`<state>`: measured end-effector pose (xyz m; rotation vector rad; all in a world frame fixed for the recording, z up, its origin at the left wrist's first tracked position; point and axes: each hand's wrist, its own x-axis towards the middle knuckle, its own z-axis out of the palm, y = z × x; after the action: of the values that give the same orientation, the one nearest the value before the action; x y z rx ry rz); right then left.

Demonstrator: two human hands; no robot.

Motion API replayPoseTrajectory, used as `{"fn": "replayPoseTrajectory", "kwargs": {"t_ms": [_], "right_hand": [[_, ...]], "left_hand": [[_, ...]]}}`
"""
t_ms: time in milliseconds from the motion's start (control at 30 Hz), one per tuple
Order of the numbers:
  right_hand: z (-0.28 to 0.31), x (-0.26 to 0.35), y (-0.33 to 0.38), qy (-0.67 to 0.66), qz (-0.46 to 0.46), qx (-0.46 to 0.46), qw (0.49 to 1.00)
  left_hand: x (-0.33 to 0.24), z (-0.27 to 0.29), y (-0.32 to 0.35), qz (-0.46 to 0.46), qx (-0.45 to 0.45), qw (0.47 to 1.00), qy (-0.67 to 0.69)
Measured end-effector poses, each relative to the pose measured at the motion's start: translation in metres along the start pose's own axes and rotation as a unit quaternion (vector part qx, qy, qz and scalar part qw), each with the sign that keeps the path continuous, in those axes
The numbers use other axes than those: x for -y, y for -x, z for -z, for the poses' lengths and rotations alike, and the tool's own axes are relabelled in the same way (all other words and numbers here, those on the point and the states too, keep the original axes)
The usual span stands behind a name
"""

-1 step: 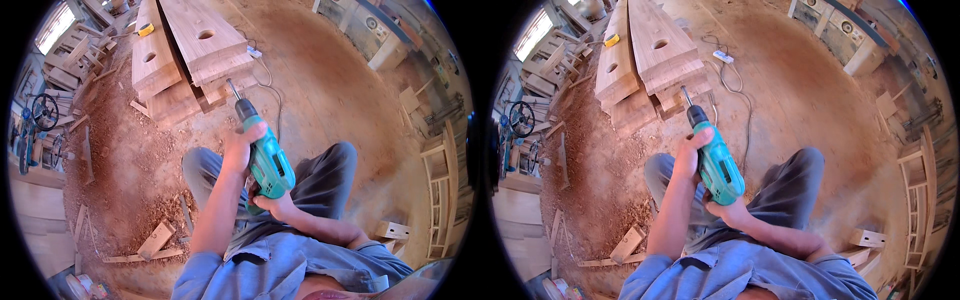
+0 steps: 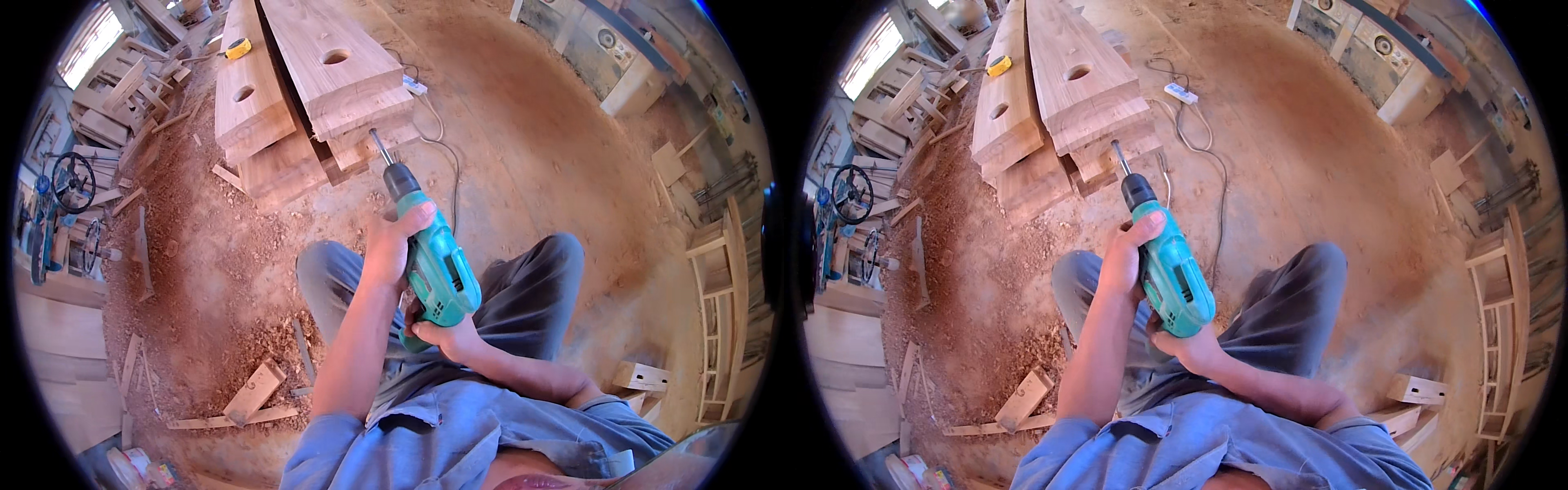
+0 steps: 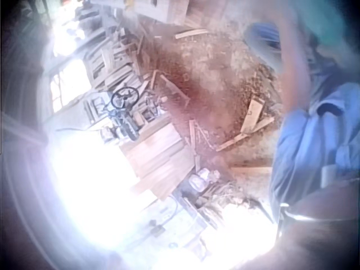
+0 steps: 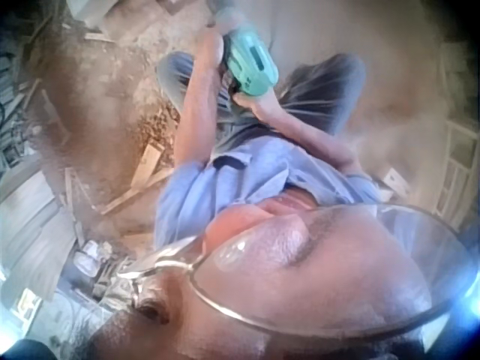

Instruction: The person drills holes into wooden planks using a corded electric drill. They periodically lift and rotate the planks to inspect the holes and then resume drilling.

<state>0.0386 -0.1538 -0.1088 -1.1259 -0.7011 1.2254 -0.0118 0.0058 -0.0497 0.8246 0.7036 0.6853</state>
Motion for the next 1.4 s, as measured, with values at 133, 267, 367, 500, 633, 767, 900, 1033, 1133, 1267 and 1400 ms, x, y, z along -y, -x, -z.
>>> {"fn": "replayPoseTrajectory", "kwargs": {"t_ms": [133,267,367,500,633,767,900,1033,1133,1267,1400], "right_hand": [[0.007,-0.005,-0.015,-0.001,-0.021,0.034,0.999],[0.008,-0.014,-0.002,-0.003,0.013,0.034,0.999],[0.004,-0.004,0.014,0.03,0.019,0.005,0.999],[0.002,-0.001,0.002,0.028,0.017,0.02,0.999],[0.004,-0.001,0.003,0.027,0.02,0.029,0.999],[0.038,-0.012,0.057,0.082,0.027,0.021,0.996],[0.071,-0.016,0.088,0.083,0.018,0.048,0.995],[0.073,-0.011,0.093,0.036,0.046,-0.015,0.998],[0.068,-0.002,0.091,-0.031,0.071,-0.046,0.996],[0.069,0.001,0.088,-0.028,0.064,-0.048,0.996],[0.067,0.009,0.084,0.024,0.039,-0.062,0.997]], "left_hand": [[-0.02,-0.002,-0.012,0.055,0.011,0.998,0.022],[0.003,0.003,-0.005,0.032,-0.003,0.999,0.028],[0.004,-0.003,0.009,0.026,-0.004,1.0,0.015],[-0.001,0.005,-0.002,0.065,0.021,0.997,0.047],[0.001,0.003,0.001,0.057,0.035,0.996,0.054],[0.038,-0.017,0.043,0.027,0.02,0.998,0.043],[0.062,-0.036,0.064,-0.003,0.117,0.991,0.06],[0.05,-0.051,0.057,0.018,0.113,0.993,0.033],[0.042,-0.06,0.054,0.019,0.098,0.988,0.118],[0.045,-0.056,0.047,0.034,0.107,0.989,0.095],[0.049,-0.052,0.042,0.04,0.097,0.989,0.109]]}}
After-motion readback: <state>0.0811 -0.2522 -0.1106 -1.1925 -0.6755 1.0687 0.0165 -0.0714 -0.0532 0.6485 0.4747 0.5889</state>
